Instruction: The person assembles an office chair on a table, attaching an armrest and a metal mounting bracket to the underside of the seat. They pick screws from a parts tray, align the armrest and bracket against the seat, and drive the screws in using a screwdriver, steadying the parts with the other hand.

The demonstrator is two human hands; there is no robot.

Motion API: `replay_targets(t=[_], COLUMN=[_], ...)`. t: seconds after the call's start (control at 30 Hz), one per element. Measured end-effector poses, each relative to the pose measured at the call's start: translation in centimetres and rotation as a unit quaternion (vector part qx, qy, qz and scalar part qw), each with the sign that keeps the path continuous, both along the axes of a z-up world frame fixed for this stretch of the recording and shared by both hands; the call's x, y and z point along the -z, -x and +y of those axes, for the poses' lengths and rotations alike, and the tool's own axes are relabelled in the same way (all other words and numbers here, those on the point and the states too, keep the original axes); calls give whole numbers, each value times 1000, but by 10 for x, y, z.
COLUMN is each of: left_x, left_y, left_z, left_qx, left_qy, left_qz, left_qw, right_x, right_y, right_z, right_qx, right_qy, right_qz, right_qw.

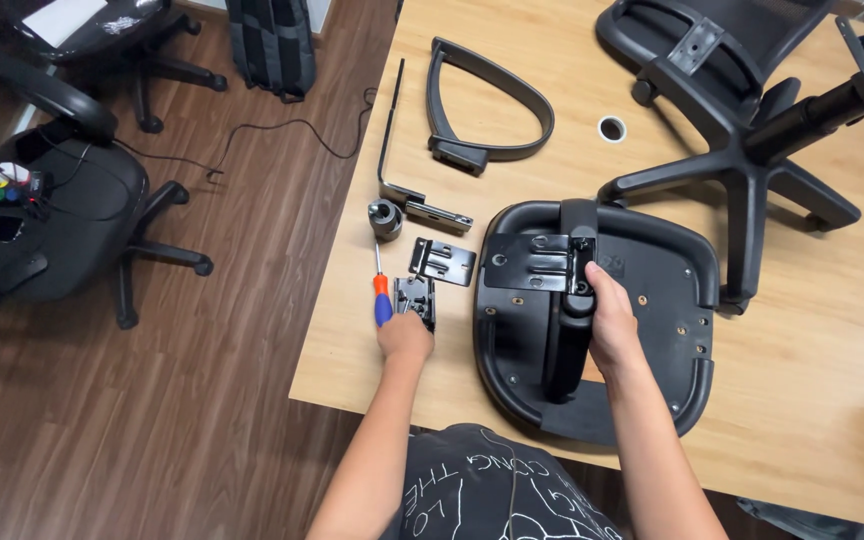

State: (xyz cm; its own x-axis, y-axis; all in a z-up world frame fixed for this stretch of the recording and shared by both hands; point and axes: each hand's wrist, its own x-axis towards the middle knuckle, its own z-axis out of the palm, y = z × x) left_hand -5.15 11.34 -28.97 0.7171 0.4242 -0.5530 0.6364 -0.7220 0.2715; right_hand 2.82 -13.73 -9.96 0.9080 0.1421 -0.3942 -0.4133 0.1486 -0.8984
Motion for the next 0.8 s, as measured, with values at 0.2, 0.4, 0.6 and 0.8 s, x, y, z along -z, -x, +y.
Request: replay_targets(t=[0.2,0.4,0.6,0.8], left_x=[-12,-26,-35,-48], left_y=[1,8,10,5], left_z=[-5,-2,9,26], left_qx=[-66,-96,-111,-196], left_qy=[22,43,61,145], left_qz=[14,7,-40,-74], left_qw=[997,994,991,967], right_x=[6,3,3,5], right_y=[-1,-1,-2,-3], right_z=[-5,-5,-10,-22], right_qx=[-17,-15,-23,-45], right_qy=[-8,-7,-27,-68], right_qz=[-12,-14,-3,-4], right_qw=[1000,1000,999,997])
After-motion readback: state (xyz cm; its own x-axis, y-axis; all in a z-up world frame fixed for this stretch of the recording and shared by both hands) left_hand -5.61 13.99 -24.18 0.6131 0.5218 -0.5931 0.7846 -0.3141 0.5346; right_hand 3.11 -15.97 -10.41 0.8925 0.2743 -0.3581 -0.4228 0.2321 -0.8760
